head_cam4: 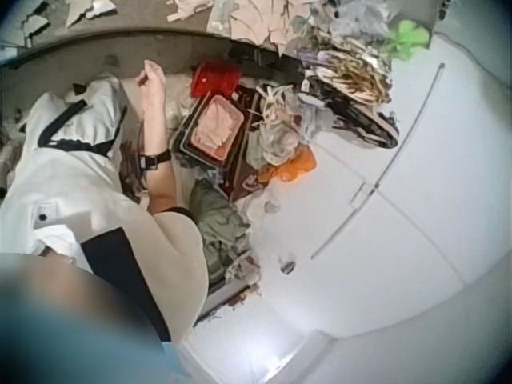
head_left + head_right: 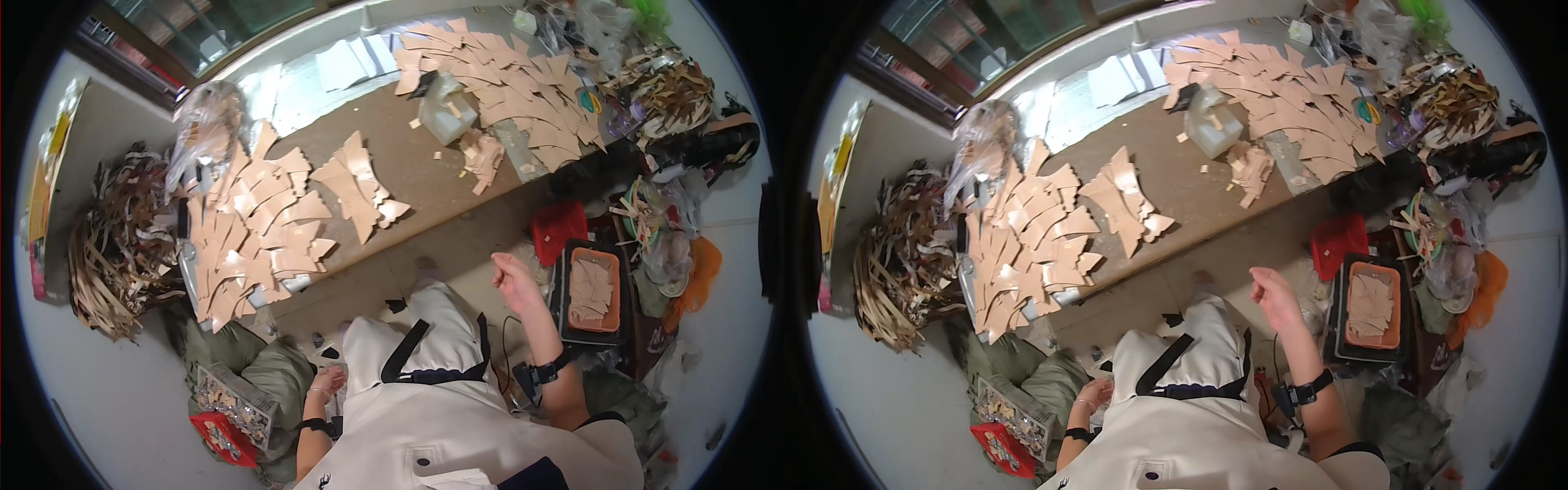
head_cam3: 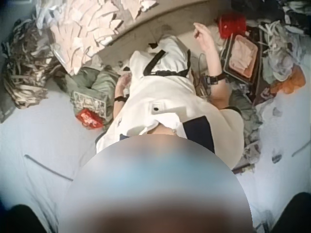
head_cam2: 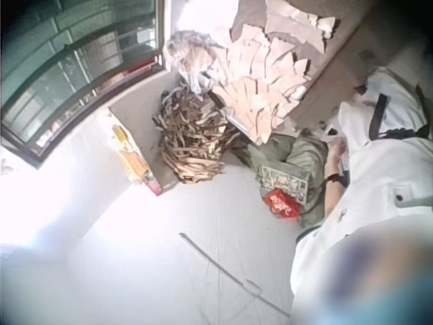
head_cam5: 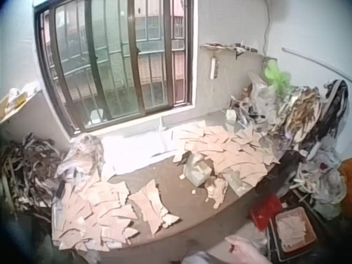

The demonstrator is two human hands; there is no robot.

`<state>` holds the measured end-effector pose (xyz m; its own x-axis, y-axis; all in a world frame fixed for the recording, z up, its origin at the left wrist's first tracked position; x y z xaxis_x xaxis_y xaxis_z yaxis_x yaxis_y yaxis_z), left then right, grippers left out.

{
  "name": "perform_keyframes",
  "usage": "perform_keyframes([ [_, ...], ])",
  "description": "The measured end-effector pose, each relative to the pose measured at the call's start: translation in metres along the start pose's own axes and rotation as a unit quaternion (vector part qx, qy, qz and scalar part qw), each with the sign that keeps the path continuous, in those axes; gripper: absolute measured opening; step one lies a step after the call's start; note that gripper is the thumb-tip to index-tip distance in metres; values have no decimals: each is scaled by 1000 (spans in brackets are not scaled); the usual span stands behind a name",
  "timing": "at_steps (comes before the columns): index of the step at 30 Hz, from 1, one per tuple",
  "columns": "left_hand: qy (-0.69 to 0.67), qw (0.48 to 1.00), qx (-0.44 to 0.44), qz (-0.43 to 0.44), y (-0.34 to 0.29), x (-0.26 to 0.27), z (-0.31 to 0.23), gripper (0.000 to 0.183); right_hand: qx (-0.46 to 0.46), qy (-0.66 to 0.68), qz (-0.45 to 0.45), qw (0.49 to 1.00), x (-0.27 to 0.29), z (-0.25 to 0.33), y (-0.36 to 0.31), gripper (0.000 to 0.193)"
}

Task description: The recorder is seen picking up strips of leather and cutting them into smaller patterns for shoe manufacturing using a pair of scissors.

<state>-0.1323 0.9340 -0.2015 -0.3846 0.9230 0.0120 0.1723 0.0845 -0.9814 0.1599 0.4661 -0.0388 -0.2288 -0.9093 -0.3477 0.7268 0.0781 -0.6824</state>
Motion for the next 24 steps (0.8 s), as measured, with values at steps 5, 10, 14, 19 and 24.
perform_keyframes([
  [5, 124, 988, -33, -82, 7, -35, 31, 24, 15, 57, -78, 995, 64, 26, 38, 20],
  [10, 180, 979, -89, -26, 20, -69, 9, 24, -24, 85, -84, 993, 65, 13, 60, 25],
  [14, 114, 985, -127, 2, 40, -73, -7, 25, -41, 91, -16, 995, 34, 5, 46, 26],
  [19, 349, 885, -302, -60, 36, -101, -108, 22, -49, 26, -33, 998, 39, -8, 25, 23],
  [24, 256, 941, -219, 26, -3, -157, -185, 14, -26, -122, -48, 991, 42, 10, 19, 19],
])
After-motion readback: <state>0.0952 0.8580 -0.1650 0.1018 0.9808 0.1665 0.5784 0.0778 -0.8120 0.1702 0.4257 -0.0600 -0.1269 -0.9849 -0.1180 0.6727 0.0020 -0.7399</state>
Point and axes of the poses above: each hand's wrist, its own y-axis towards the middle knuckle, its own x-axis out of the back of the hand, z = x × y, the point moved 3 cm from there along y, towards the middle knuckle, and after that the axes turned 3 degrees about z, right-handed, at the moved point
